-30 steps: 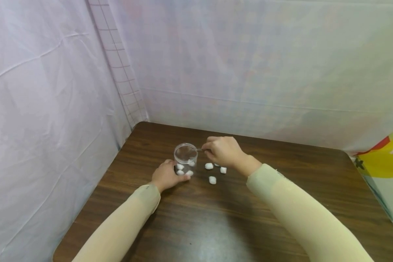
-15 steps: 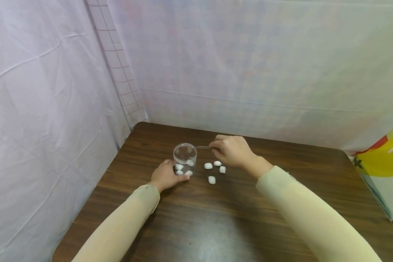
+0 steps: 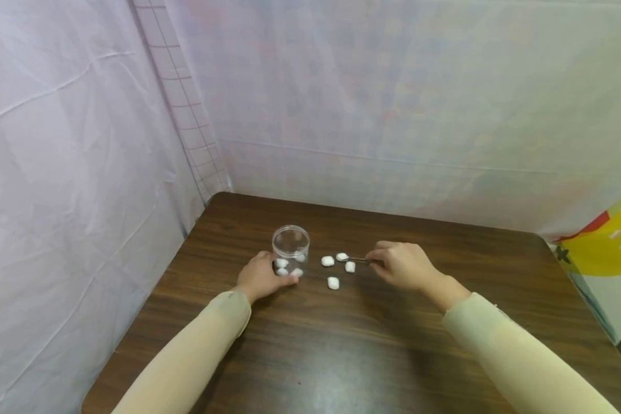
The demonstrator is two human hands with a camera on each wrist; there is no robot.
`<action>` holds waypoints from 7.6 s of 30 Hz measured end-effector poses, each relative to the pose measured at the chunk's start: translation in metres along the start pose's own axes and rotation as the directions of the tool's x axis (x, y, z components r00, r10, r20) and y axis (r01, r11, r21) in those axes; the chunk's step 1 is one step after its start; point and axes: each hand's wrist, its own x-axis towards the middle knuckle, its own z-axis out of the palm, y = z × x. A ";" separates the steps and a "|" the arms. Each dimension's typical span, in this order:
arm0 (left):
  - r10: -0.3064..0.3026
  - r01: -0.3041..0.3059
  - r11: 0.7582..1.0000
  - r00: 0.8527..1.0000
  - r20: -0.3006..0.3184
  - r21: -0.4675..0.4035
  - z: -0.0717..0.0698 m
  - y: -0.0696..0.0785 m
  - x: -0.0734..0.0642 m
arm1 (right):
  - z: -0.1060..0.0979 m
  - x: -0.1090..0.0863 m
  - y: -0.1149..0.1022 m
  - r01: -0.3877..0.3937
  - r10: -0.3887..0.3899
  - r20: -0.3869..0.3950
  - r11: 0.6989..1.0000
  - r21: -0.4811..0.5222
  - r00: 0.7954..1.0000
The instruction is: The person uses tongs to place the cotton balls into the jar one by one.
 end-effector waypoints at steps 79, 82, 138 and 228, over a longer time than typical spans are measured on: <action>-0.020 0.020 1.000 1.000 0.023 -0.001 0.001 -0.002 0.001 | 0.036 -0.025 -0.004 -0.048 0.048 0.022 0.998 -0.028 0.999; -0.020 0.020 1.000 1.000 0.022 -0.002 0.000 -0.001 0.001 | 0.032 -0.026 -0.002 -0.057 0.058 0.034 0.998 -0.029 0.998; -0.011 0.011 1.000 1.000 0.024 -0.002 0.004 0.002 0.000 | -0.018 0.103 -0.041 0.033 -0.032 0.022 0.998 -0.047 0.999; 0.011 -0.011 1.000 1.000 0.016 -0.007 0.000 -0.010 0.002 | 0.033 -0.019 0.021 -0.164 0.163 0.097 0.986 0.008 0.982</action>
